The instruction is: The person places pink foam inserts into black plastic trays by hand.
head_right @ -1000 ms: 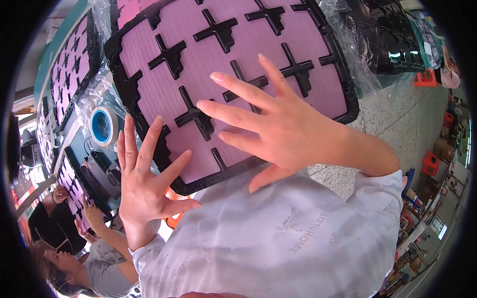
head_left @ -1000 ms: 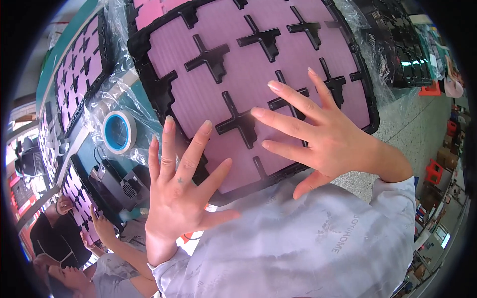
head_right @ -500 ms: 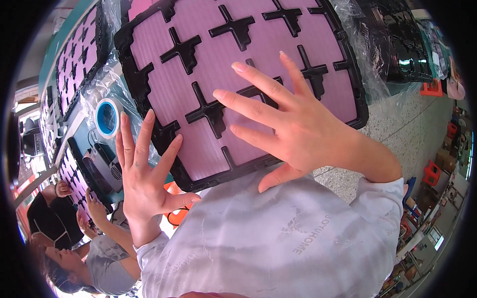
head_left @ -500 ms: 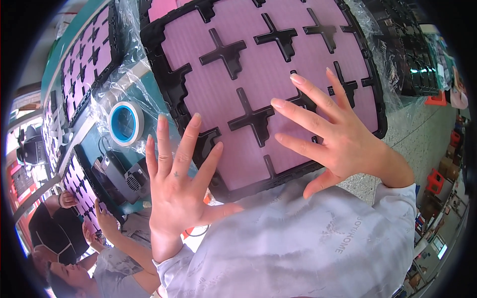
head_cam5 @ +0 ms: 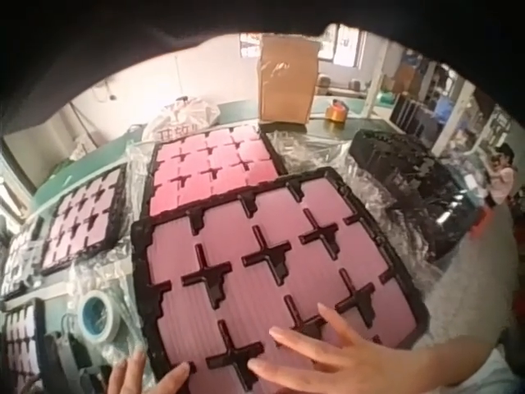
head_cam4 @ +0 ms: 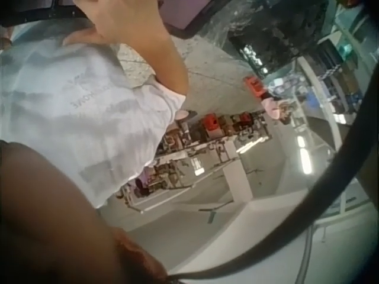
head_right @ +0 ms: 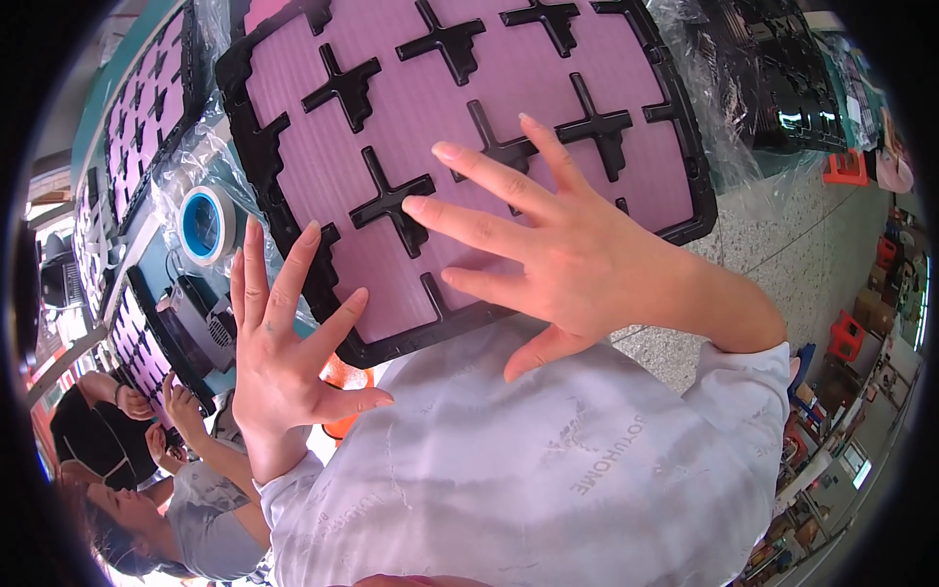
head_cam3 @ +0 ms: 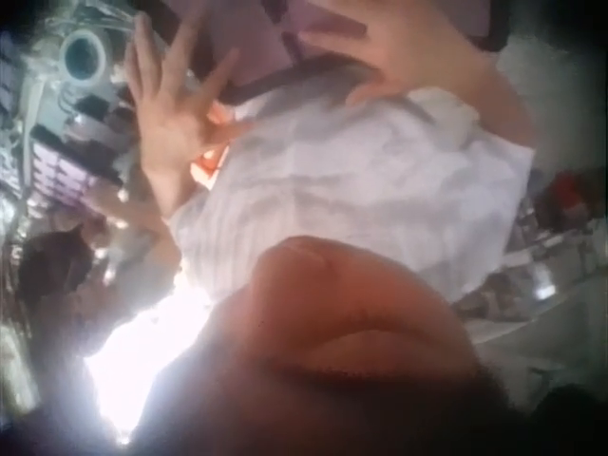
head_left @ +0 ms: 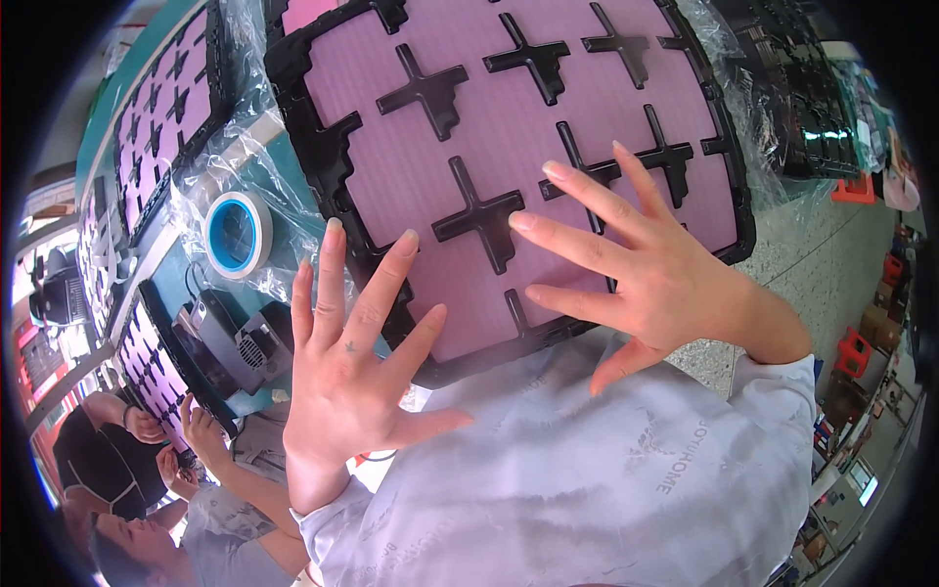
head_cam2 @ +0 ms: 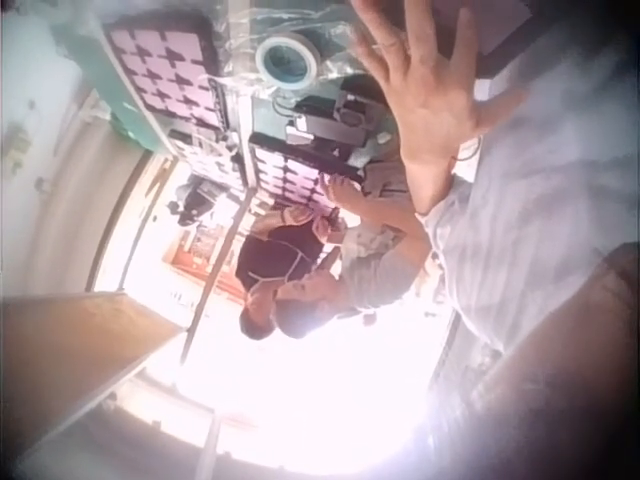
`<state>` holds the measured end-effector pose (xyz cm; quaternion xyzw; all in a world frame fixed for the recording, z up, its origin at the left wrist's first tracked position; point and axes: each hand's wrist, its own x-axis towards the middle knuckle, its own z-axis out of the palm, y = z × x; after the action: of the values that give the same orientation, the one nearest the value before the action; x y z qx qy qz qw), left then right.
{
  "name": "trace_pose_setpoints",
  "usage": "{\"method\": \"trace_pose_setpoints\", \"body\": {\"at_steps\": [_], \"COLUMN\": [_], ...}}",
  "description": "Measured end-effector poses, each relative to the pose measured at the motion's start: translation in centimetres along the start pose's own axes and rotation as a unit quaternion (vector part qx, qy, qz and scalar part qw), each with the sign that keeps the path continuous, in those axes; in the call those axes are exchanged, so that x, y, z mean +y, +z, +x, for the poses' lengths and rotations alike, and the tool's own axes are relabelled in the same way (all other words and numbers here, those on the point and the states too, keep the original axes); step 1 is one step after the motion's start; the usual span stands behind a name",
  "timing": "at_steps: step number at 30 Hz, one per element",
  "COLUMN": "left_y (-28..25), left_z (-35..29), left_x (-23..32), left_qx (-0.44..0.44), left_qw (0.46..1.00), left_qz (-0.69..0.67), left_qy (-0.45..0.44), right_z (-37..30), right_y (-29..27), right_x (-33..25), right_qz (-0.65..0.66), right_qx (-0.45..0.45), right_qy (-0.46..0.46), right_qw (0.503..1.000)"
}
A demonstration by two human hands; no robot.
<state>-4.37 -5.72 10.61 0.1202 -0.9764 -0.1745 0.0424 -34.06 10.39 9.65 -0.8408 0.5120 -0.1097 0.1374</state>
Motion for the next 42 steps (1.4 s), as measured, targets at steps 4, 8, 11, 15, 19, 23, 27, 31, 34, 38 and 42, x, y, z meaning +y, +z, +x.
{"method": "trace_pose_setpoints", "body": {"at_steps": [4,8,11,15,19,23,27,31,34,38,42], "left_y": [-0.4,0.2,1.0,1.6,1.5,1.5,1.8,2.0,1.9,1.7,2.0], "left_z": [-0.1,0.8,1.4,2.2,2.8,2.4,2.8,2.9,2.3,1.4,0.7], "left_x": [0.0,0.6,1.5,1.7,1.9,1.8,2.2,1.6,1.8,1.8,1.9], "left_qx": [-0.01,0.01,-0.012,-0.019,-0.021,-0.015,-0.003,-0.019,-0.006,-0.032,-0.028], "left_qw": [1.0,1.0,0.999,0.999,0.999,0.999,0.999,0.996,0.999,0.999,0.998], "left_qz": [-0.005,0.01,0.051,0.044,0.048,0.051,0.037,0.076,0.047,0.035,0.05], "left_qy": [0.027,0.011,-0.001,0.002,0.011,0.009,0.019,0.045,0.021,0.014,-0.003], "right_z": [-0.3,-0.1,0.0,0.4,0.8,-0.6,-3.2,-5.8,-7.1,-7.0,-7.4], "right_y": [0.0,0.7,1.1,1.3,1.2,0.2,-1.6,-1.8,-0.3,1.3,1.6], "right_x": [0.0,-0.1,-0.3,-0.5,-0.4,0.2,0.7,1.2,1.1,-0.4,-0.7], "right_qz": [0.022,-0.017,-0.006,0.025,0.016,0.017,-0.03,-0.071,-0.122,-0.067,-0.058], "right_qx": [-0.001,0.014,0.018,0.031,0.029,0.022,0.114,0.171,0.172,0.113,0.079], "right_qy": [-0.028,0.023,0.024,0.017,0.008,0.02,0.064,0.143,0.162,0.123,0.156], "right_qw": [0.999,0.999,1.0,0.999,0.999,0.999,0.991,0.972,0.964,0.984,0.983]}}
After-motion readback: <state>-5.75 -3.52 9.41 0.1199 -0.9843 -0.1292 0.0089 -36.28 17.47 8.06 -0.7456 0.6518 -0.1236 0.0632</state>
